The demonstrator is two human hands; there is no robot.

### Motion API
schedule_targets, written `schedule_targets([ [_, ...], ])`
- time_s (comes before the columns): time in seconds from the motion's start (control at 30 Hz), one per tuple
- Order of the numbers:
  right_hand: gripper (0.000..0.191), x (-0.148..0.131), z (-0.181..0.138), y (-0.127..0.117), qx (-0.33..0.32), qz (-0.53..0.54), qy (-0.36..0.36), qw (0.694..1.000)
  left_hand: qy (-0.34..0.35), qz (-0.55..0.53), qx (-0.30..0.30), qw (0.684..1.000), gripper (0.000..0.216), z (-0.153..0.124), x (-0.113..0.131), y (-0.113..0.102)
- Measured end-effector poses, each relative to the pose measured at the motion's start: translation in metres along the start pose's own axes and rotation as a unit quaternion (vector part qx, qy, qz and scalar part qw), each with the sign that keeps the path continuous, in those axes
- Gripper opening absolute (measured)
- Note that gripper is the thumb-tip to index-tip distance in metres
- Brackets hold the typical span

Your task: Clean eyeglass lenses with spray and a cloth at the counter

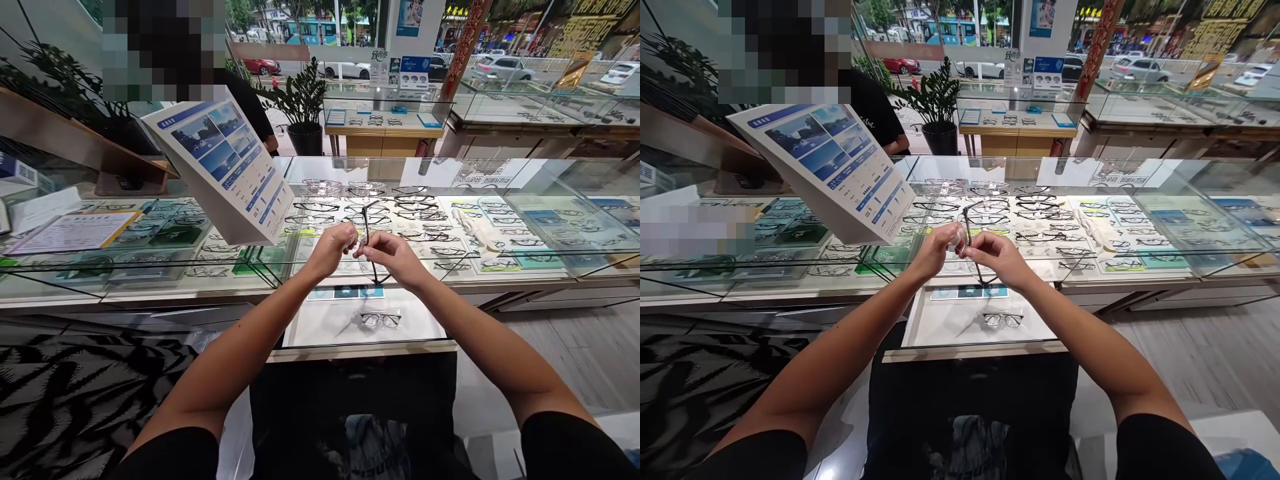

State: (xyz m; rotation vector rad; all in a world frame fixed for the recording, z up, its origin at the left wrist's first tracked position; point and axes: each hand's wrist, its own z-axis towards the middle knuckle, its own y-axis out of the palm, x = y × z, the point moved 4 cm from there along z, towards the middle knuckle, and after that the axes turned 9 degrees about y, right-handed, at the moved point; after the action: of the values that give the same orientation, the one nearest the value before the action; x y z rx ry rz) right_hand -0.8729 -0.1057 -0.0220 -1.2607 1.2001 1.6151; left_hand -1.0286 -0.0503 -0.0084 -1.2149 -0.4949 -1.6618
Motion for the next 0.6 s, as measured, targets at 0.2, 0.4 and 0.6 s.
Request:
schedule_targets([
  [0.2, 0.050, -0.001, 0.003, -0.017, 0.048, 0.057, 0.015, 0.997, 0.013, 0.106, -0.026, 0.994, 0.065, -0.004, 0.002, 0.001],
  [0.4, 0.049, -0.005, 0.005, -0.027, 0.050, 0.114, 0.024, 0.992, 0.029, 0.143, -0.088, 0.985, 0.064, -0.008, 0.002, 0.011],
  [0.6, 0.047, -0.002, 0.006, -0.024, 0.048, 0.118, 0.024, 0.992, 0.017, 0.127, -0.109, 0.986, 0.059, -0.008, -0.002, 0.013],
])
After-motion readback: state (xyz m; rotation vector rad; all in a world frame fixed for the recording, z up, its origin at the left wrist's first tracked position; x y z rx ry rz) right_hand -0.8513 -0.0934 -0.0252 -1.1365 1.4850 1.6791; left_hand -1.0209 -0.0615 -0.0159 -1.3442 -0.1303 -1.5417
